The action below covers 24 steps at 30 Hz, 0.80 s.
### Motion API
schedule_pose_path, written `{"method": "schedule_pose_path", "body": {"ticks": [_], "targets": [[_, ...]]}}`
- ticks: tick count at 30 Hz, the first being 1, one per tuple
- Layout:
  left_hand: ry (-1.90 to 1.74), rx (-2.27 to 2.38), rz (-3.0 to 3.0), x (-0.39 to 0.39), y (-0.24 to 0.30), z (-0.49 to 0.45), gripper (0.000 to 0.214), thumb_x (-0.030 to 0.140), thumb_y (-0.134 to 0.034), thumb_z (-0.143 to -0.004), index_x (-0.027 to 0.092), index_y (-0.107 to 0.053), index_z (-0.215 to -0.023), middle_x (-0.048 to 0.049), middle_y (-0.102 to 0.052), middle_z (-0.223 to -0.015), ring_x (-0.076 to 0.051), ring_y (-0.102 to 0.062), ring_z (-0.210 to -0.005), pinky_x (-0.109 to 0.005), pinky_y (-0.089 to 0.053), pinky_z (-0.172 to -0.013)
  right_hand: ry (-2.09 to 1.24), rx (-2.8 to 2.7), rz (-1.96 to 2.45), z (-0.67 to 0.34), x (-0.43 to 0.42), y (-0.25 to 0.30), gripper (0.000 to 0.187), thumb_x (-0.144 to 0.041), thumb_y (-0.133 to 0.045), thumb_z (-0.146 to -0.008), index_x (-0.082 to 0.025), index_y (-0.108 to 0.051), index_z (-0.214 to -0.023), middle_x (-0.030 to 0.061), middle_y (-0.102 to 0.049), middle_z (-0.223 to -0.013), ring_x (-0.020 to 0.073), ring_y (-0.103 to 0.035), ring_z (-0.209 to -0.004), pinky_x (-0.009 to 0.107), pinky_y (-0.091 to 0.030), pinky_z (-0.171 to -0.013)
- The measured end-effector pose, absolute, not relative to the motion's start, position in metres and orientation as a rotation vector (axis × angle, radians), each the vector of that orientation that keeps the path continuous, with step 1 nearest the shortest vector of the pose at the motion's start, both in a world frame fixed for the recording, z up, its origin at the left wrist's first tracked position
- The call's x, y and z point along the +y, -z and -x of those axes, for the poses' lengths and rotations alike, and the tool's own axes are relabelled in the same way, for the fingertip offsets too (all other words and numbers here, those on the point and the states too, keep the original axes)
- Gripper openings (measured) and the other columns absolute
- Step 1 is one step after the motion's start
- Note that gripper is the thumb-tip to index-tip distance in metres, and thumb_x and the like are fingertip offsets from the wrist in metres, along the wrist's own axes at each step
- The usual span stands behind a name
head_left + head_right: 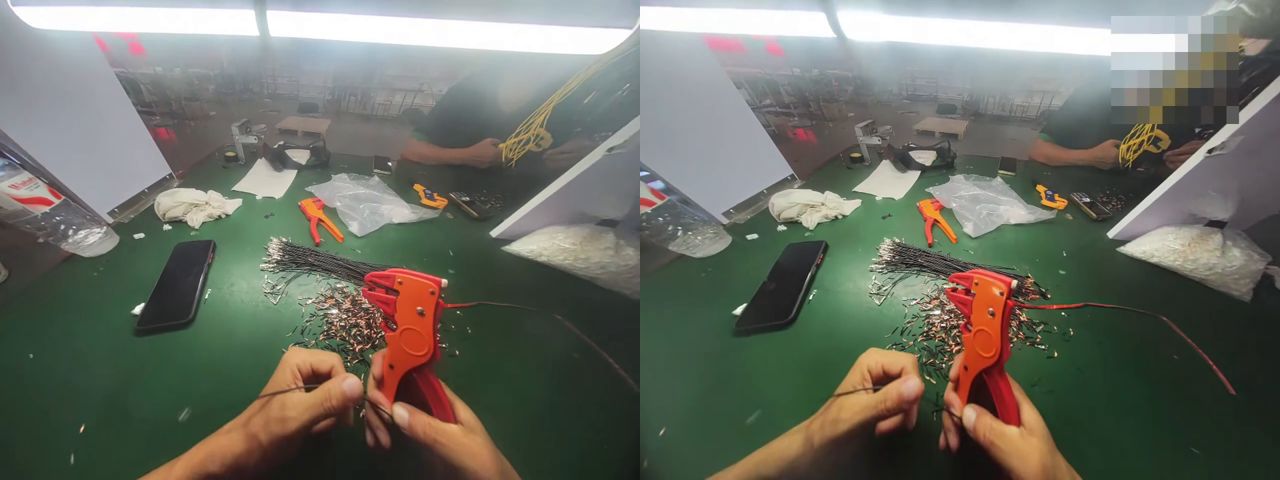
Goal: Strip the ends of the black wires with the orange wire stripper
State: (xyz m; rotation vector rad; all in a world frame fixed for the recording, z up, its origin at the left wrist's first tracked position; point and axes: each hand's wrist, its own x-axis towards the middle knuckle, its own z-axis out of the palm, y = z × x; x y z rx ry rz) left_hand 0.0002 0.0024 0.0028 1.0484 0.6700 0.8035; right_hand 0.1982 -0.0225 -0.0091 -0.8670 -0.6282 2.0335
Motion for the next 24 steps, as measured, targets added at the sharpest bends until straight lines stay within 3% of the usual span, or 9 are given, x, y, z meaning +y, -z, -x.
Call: {"method": "schedule_pose_path", "body": {"ticks": [2,5,7,10,12,18,24], "targets": [[-0.85,0.728,-1.131,0.005,-0.005,0.002,0.048,0.058,-0.062,-0.089,0.018,-0.058,-0.063,0.0049,-0.042,-0.047,-0.008,-0.033,-0.044,-0.023,-0.026,-0.044,-2.007,-0.634,0.794,-0.198,-0.02,0.008,0.026,-0.03,-0.078,-0.082,-0.02,-0.069,-0.104,0.0,-0.064,-0.078,0.0155,-0.06,-0.07,0.033,-0.049,-0.071],[-0.899,0.689,-1.347,0.004,-0.01,0.0,0.044,0.051,-0.056,-0.095,0.018,-0.063,-0.067,-0.0048,-0.068,-0.062,-0.013,-0.057,-0.053,-0.027,-0.045,-0.055,-2.038,-0.638,0.724,-0.196,-0.02,0.01,0.025,-0.028,-0.075,-0.084,-0.019,-0.067,-0.106,-0.0001,-0.063,-0.08,0.0154,-0.061,-0.072,0.033,-0.049,-0.073],[-0.884,0.705,-1.442,0.004,-0.013,-0.003,0.046,0.047,-0.05,-0.098,0.018,-0.064,-0.066,-0.0078,-0.073,-0.065,-0.017,-0.065,-0.059,-0.028,-0.049,-0.06,-2.106,-0.612,0.684,-0.193,-0.022,0.012,0.026,-0.028,-0.074,-0.086,-0.019,-0.065,-0.109,0.0007,-0.065,-0.079,0.0155,-0.062,-0.075,0.033,-0.047,-0.075],[-0.836,0.851,-1.271,0.007,-0.013,-0.002,0.049,0.049,-0.051,-0.097,0.017,-0.062,-0.061,-0.0015,-0.061,-0.048,-0.013,-0.055,-0.044,-0.024,-0.039,-0.046,-2.149,-0.632,0.624,-0.19,-0.023,0.014,0.031,-0.029,-0.075,-0.084,-0.016,-0.062,-0.11,0.0024,-0.065,-0.08,0.0162,-0.062,-0.076,0.034,-0.046,-0.076],[-0.973,0.976,-1.142,0.011,-0.013,0.006,0.047,0.049,-0.062,-0.091,0.016,-0.061,-0.058,0.0036,-0.048,-0.045,-0.008,-0.041,-0.041,-0.021,-0.029,-0.041,-2.16,-0.646,0.57,-0.19,-0.023,0.014,0.035,-0.029,-0.077,-0.081,-0.015,-0.062,-0.11,0.0028,-0.064,-0.084,0.0167,-0.064,-0.075,0.035,-0.047,-0.074],[-1.25,0.931,-0.897,0.021,-0.024,0.026,0.038,0.041,-0.068,-0.088,0.017,-0.067,-0.059,0.0049,-0.044,-0.048,-0.007,-0.039,-0.046,-0.022,-0.03,-0.048,-2.33,-0.489,0.303,-0.193,-0.022,0.019,0.038,-0.016,-0.074,-0.072,-0.01,-0.066,-0.108,0.007,-0.068,-0.082,0.0152,-0.065,-0.075,0.026,-0.046,-0.07],[-1.269,0.955,-0.814,0.023,-0.034,0.025,0.036,0.045,-0.076,-0.079,0.017,-0.069,-0.057,0.0049,-0.045,-0.044,-0.007,-0.036,-0.044,-0.023,-0.026,-0.046,-2.383,-0.622,0.323,-0.193,-0.025,0.032,0.036,-0.019,-0.081,-0.07,-0.01,-0.07,-0.104,0.0055,-0.066,-0.083,0.0065,-0.051,-0.06,0.016,-0.037,-0.055]]}}
